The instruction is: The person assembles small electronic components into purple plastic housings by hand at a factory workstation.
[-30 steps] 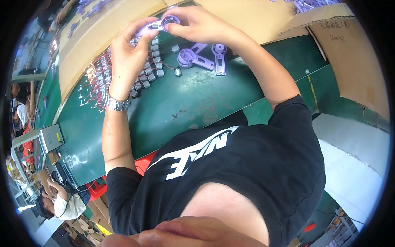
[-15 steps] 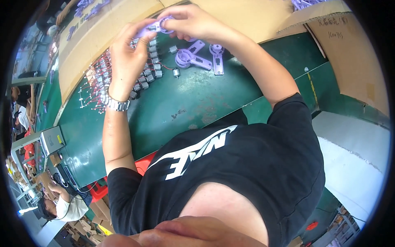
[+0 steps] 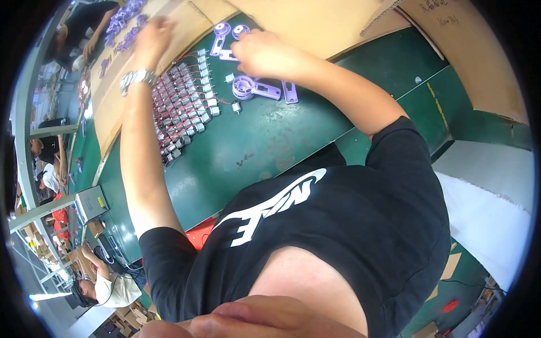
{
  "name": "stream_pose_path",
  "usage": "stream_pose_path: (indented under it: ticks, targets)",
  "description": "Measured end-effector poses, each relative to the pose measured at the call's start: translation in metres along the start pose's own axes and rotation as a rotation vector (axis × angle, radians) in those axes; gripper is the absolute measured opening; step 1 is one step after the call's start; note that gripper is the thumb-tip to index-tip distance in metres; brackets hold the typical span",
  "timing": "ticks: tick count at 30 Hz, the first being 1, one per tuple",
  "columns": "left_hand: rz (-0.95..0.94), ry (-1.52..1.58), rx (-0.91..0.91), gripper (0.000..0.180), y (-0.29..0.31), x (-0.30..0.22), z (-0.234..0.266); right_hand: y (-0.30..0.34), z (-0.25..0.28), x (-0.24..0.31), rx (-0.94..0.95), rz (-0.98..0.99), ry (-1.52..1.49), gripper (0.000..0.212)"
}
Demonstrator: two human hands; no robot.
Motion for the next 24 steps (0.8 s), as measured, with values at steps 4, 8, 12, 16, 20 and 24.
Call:
stream_pose_path:
  ticks: [4,8,12,16,20,24]
  targets:
    - [0.012,0.378,0.440,0.042,0.022,-0.146,-0.046,0.001,-0.014,-0.021,-0.008,-0.094,-0.026,0.040]
    - [-0.218,0.145,0.166,0.040,0.024,-0.206,-0.045,-0.003,-0.009,-0.019,-0.073,-0.028,-0.101,0.043]
    - [-0.271,0.087,0.001,0.040,-0.019,-0.187,-0.080,-0.010,0.000,-0.009,-0.096,-0.081,-0.063,0.043]
    - [-0.184,0.385,0.196,0.034,-0.013,-0.179,-0.062,0.000,0.003,-0.019,-0.209,-0.102,-0.060,0.035]
    - [-0.010,0.538,0.324,0.028,0.002,-0.099,-0.034,-0.009,0.023,0.018,-0.306,0.226,-0.105,0.015]
    - [0.183,1.119,0.459,0.021,0.039,-0.049,-0.017,-0.009,0.004,0.031,0.048,0.070,-0.354,0.026]
Point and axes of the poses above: each hand's wrist, its own y-axis away from the middle knuckle, its own z-axis out of the back of the hand, x = y × z, the point moved 7 cm from there along -y, towards the middle knuckle, and after that the axes turned 14 degrees about z, right-handed, at the moved point
